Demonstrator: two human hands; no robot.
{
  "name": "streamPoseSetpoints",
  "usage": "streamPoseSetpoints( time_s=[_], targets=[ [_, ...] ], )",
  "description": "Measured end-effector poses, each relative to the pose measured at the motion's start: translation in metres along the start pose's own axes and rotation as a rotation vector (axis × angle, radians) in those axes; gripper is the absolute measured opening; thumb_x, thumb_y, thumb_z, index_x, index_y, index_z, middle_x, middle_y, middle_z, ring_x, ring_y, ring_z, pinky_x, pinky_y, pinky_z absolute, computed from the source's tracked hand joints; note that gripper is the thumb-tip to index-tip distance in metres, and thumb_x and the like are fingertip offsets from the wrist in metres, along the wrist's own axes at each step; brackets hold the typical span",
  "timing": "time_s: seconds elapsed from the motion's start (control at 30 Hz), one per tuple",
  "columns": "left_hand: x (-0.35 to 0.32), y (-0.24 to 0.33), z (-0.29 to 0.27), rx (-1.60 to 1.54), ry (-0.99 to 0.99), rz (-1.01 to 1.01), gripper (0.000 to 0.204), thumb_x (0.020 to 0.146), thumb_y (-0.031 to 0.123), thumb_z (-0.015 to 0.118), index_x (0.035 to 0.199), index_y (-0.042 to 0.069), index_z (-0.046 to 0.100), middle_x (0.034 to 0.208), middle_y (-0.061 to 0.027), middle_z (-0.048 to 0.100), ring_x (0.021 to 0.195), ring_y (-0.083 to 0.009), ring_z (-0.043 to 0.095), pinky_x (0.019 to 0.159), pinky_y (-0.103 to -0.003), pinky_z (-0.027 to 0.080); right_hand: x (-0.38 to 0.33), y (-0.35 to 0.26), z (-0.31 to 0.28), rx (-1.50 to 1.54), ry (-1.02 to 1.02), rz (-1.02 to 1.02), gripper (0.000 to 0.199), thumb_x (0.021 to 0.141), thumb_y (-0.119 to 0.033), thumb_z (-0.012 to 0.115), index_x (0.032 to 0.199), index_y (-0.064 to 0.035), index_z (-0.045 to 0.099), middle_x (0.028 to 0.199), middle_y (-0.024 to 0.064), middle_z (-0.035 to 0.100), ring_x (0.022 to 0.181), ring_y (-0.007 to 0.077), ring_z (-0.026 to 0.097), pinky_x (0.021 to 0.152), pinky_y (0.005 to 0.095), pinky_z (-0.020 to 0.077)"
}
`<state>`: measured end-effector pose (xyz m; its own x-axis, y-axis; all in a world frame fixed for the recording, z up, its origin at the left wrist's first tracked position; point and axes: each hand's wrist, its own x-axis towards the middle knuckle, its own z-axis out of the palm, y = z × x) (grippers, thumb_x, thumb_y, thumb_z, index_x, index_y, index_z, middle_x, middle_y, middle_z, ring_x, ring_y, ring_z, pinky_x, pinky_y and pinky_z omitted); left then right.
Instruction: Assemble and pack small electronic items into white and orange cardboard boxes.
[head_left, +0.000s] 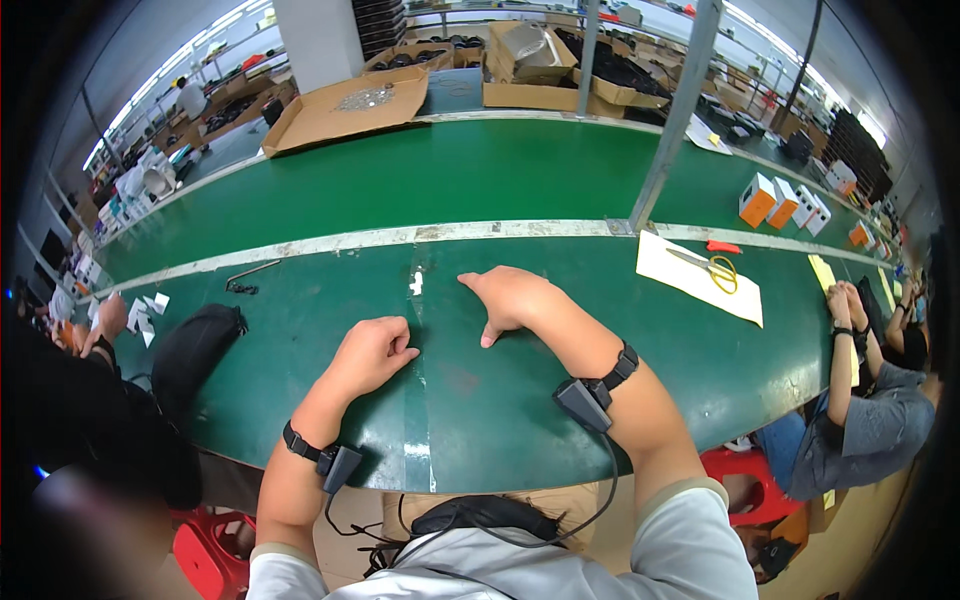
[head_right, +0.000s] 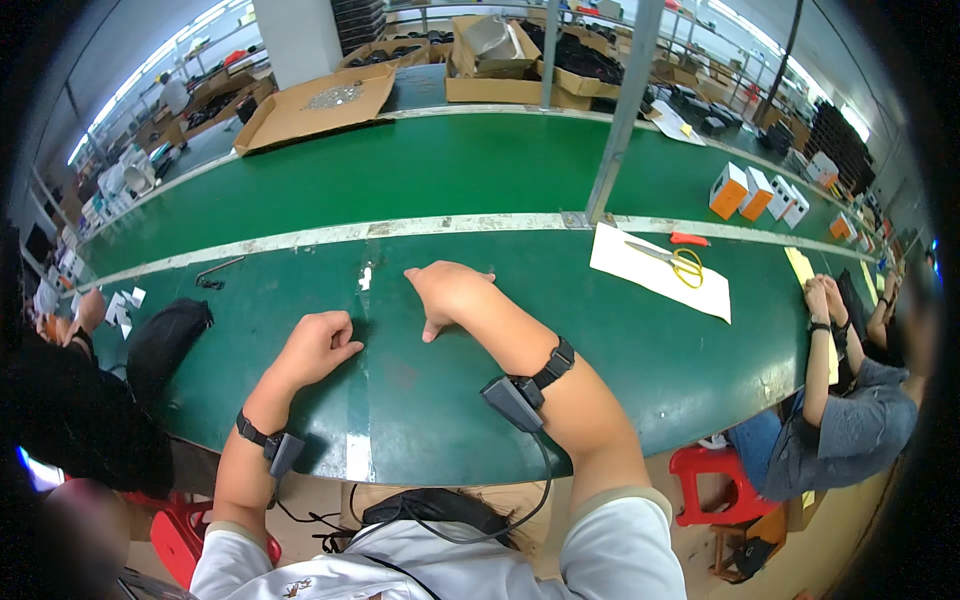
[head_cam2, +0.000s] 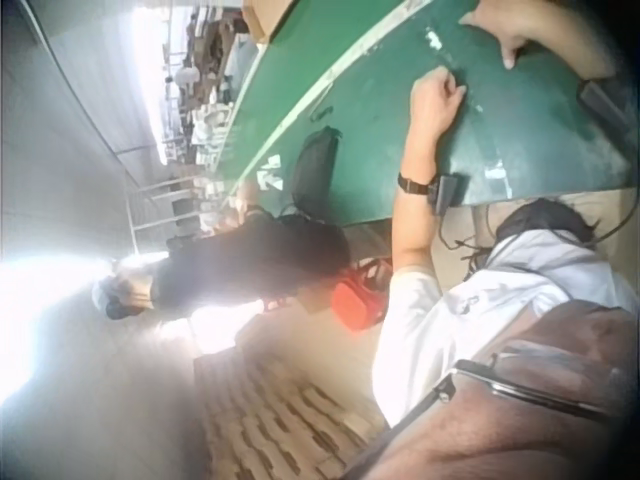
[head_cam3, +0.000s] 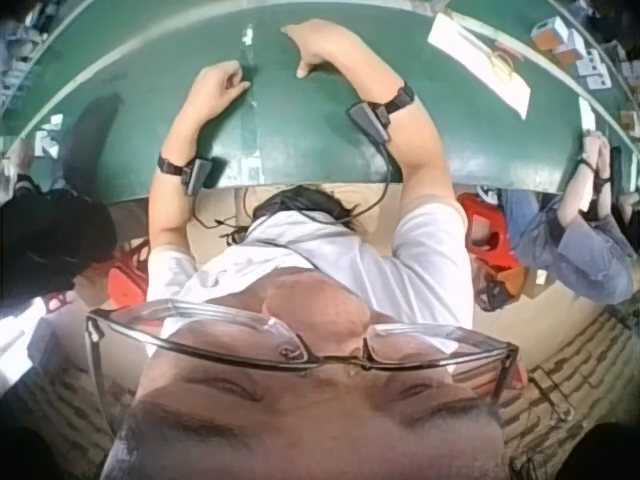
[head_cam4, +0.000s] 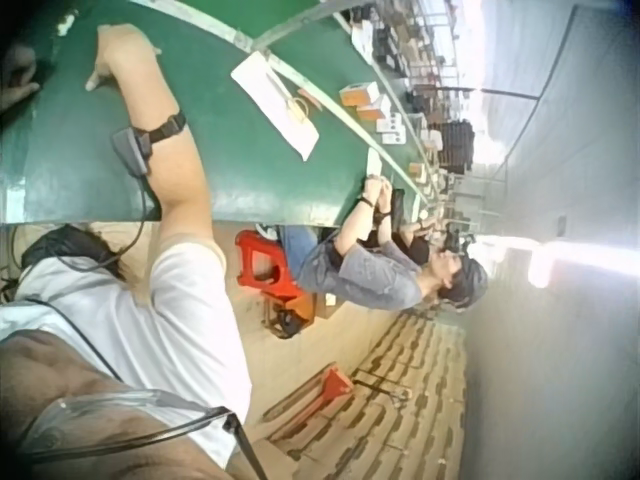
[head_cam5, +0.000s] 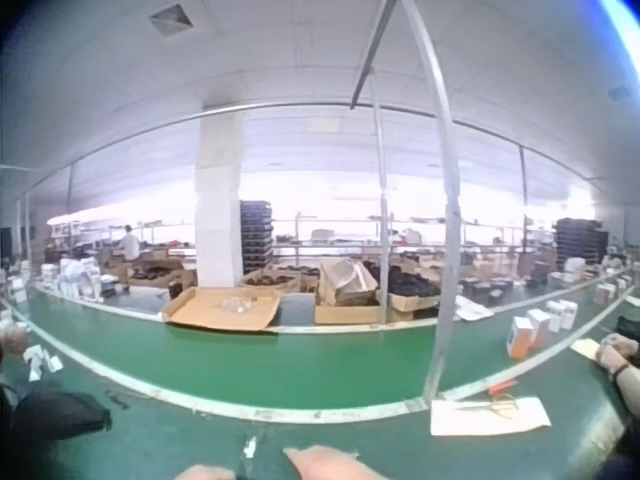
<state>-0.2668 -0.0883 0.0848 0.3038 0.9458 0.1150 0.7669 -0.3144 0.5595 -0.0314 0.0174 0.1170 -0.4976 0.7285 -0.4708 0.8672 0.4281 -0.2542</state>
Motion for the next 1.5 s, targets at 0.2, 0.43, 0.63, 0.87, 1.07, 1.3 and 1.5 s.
streamPoseSetpoints(
  time_s=[0.2, 0.43, 0.63, 0.87, 1.07, 1.3, 1.5],
  targets=[
    [0.001, 0.001, 0.004, -0.007, 0.025, 0.029, 0.033, 0.077, 0.003, 0.08, 0.073, 0.001, 0.048, 0.067, -0.0114, 0.05, 0.059, -0.0269, 0.051, 0.055, -0.038, 0.042, -0.006, -0.006, -0.006, -0.046, 0.0, 0.027, 0.112, 0.069, -0.031, 0.094, 0.16, -0.0209, 0.031, 0.146, 0.0083, 0.058, 0.135, 0.0368, 0.054, 0.102, 0.077, 0.0439],
    [0.0, 0.001, 0.002, -0.007, -0.001, 0.004, 0.031, 0.077, 0.006, 0.08, 0.074, 0.003, 0.049, 0.071, -0.0125, 0.055, 0.064, -0.0314, 0.057, 0.058, -0.041, 0.045, -0.004, -0.007, -0.004, -0.034, 0.0, 0.033, 0.11, 0.068, -0.032, 0.095, 0.159, -0.0197, 0.033, 0.145, 0.0086, 0.059, 0.133, 0.0372, 0.056, 0.101, 0.0779, 0.0441],
    [0.0, 0.002, 0.001, -0.002, -0.004, -0.004, 0.032, 0.076, 0.003, 0.08, 0.074, 0.002, 0.049, 0.07, -0.0117, 0.053, 0.062, -0.0288, 0.054, 0.058, -0.039, 0.044, 0.0, -0.007, -0.003, -0.047, 0.002, 0.02, 0.115, 0.066, -0.029, 0.095, 0.161, -0.019, 0.03, 0.141, 0.0114, 0.062, 0.129, 0.038, 0.058, 0.097, 0.0725, 0.0496],
    [0.002, 0.005, 0.0, -0.007, 0.004, -0.024, 0.033, 0.076, 0.003, 0.081, 0.075, 0.002, 0.048, 0.069, -0.012, 0.053, 0.061, -0.0277, 0.054, 0.057, -0.038, 0.044, 0.004, 0.013, 0.007, -0.009, 0.115, -0.074, 0.089, 0.072, -0.034, 0.091, 0.149, -0.0156, 0.05, 0.137, 0.0092, 0.065, 0.125, 0.0358, 0.062, 0.1, 0.0672, 0.0514],
    [0.002, 0.004, 0.002, -0.02, 0.012, 0.027, 0.033, 0.076, 0.005, 0.081, 0.075, 0.002, 0.048, 0.07, -0.0127, 0.053, 0.062, -0.0303, 0.054, 0.058, -0.04, 0.044, -0.03, 0.143, 0.006, -0.088, 0.664, 0.254, 0.024, 0.085, -0.013, 0.062, 0.103, -0.0077, 0.077, 0.111, 0.0195, 0.073, 0.103, 0.0368, 0.071, 0.083, 0.049, 0.0594],
    [0.0, 0.0, 0.003, 0.005, 0.039, 0.071, 0.034, 0.074, 0.004, 0.081, 0.072, 0.001, 0.048, 0.068, -0.0143, 0.053, 0.061, -0.0309, 0.054, 0.058, -0.04, 0.044, -0.092, 0.182, 0.077, -0.313, 0.747, 0.48, 0.03, 0.092, -0.011, 0.054, 0.117, 0.0004, 0.067, 0.126, 0.0236, 0.066, 0.114, 0.0377, 0.065, 0.088, 0.0486, 0.0561],
    [0.001, -0.007, 0.002, -0.035, 0.029, 0.022, 0.035, 0.075, 0.004, 0.081, 0.073, 0.001, 0.047, 0.067, -0.0141, 0.05, 0.06, -0.0298, 0.051, 0.057, -0.039, 0.042, -0.112, 0.085, 0.08, 0.081, 0.721, -0.049, 0.039, 0.091, -0.013, 0.064, 0.128, -0.0004, 0.066, 0.131, 0.0207, 0.066, 0.116, 0.0382, 0.065, 0.102, 0.0436, 0.0512]
  ],
)
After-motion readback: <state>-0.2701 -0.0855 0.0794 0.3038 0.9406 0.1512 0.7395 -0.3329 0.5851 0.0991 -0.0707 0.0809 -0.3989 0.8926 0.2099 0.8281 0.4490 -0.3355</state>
